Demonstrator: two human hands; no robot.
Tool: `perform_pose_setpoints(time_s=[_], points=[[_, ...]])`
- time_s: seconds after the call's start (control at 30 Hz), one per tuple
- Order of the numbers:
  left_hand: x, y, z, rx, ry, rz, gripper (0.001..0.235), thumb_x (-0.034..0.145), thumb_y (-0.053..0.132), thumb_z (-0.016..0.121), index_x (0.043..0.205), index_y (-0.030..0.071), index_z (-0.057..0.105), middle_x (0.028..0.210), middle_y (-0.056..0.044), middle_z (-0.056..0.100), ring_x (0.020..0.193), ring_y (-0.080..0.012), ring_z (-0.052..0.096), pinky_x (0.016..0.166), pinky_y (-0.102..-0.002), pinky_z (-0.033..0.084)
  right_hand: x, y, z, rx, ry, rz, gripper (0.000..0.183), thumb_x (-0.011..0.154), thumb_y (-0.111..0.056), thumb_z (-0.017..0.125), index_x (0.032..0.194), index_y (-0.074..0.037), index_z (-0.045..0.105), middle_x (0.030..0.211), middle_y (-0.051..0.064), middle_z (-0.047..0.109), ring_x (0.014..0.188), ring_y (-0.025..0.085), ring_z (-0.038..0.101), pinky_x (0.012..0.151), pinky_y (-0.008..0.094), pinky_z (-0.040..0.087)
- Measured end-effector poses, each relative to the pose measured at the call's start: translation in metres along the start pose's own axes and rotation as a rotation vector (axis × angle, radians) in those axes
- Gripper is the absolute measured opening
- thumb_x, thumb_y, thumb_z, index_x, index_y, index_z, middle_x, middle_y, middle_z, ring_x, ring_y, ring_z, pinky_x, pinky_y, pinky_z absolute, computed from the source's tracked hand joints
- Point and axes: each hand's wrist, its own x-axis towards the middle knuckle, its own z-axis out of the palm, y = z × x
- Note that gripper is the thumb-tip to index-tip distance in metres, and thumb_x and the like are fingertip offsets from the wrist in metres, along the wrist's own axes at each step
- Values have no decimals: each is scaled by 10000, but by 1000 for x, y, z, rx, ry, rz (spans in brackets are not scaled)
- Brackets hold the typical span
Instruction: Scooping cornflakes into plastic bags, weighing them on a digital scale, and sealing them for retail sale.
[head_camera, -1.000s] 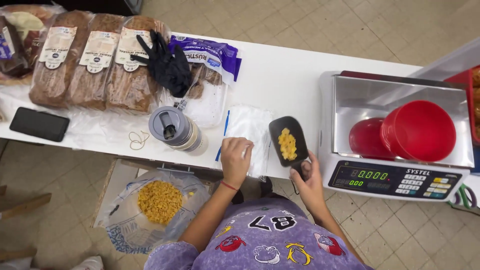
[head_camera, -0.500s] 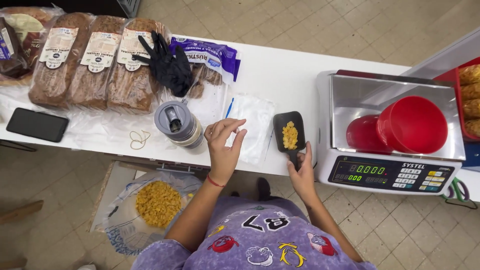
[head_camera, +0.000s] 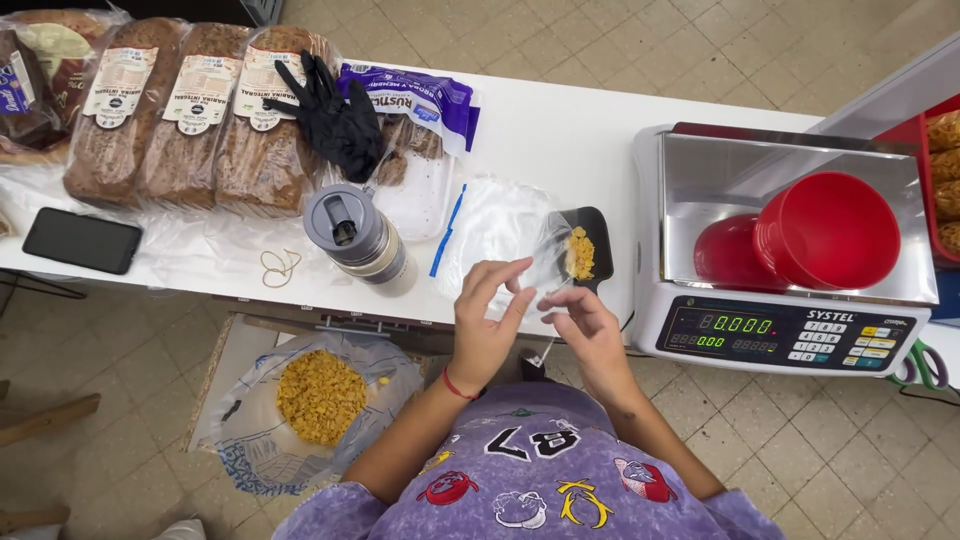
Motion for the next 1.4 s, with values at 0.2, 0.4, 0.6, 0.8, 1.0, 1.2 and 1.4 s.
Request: perform_pose_setpoints(time_s=[0.2,0.4,0.6,0.8,1.0,1.2,1.4], points=[[15,4,-20,-122,-224,-163,752,829,195,763,1453,58,366,1347,-189,352,1266,-368,332,1057,-497,300,4,-36,0,-57,-189,-28,178,914,-115,621,784,4,596,990,235,712,892,264,673,766,398,543],[31,5,-39,-249,-517,-436,496,779,201,816,1185,16,600,1096,-168,613,1089,-245,508,995,-385,368,-1,-29,-29,65,-493,-36,199,921,-97,559,736,-38,515,1159,327,667,979,396,703,730,456,587],[23,13,-40,-109,-350,-402,119,765,49,799,873,75,756,754,-71,713,736,-155,621,749,-298,507,-12,-35,-41,-104,-434,46,59,864,-30,627,876,-8,574,942,247,743,815,316,751,680,406,606],[12,14,-33,-188,-97,-376,361,781,51,806,1109,24,656,822,-96,701,758,-127,622,763,-279,531,-27,-14,-64,-238,-194,95,137,899,-123,652,882,3,703,720,154,749,660,200,716,622,341,588],[3,7,-35,-166,-292,-467,318,781,61,801,1073,5,687,757,-116,721,674,-117,601,690,-259,523,-38,-13,-74,-183,53,-26,249,951,-166,601,808,22,677,607,158,693,541,186,675,548,283,567],[-10,-6,-33,-64,-257,-392,92,840,129,778,829,42,750,634,-96,686,582,-131,595,628,-269,517,-52,-24,-55,-142,175,-125,207,937,-160,627,819,4,669,660,140,695,594,173,667,580,276,560],[-31,-3,-29,-74,-266,-422,131,877,174,737,812,61,747,619,-75,685,542,-98,574,555,-234,501,-63,7,-58,-39,321,-263,352,1022,-201,520,717,-30,555,564,88,548,527,131,529,532,236,470]])
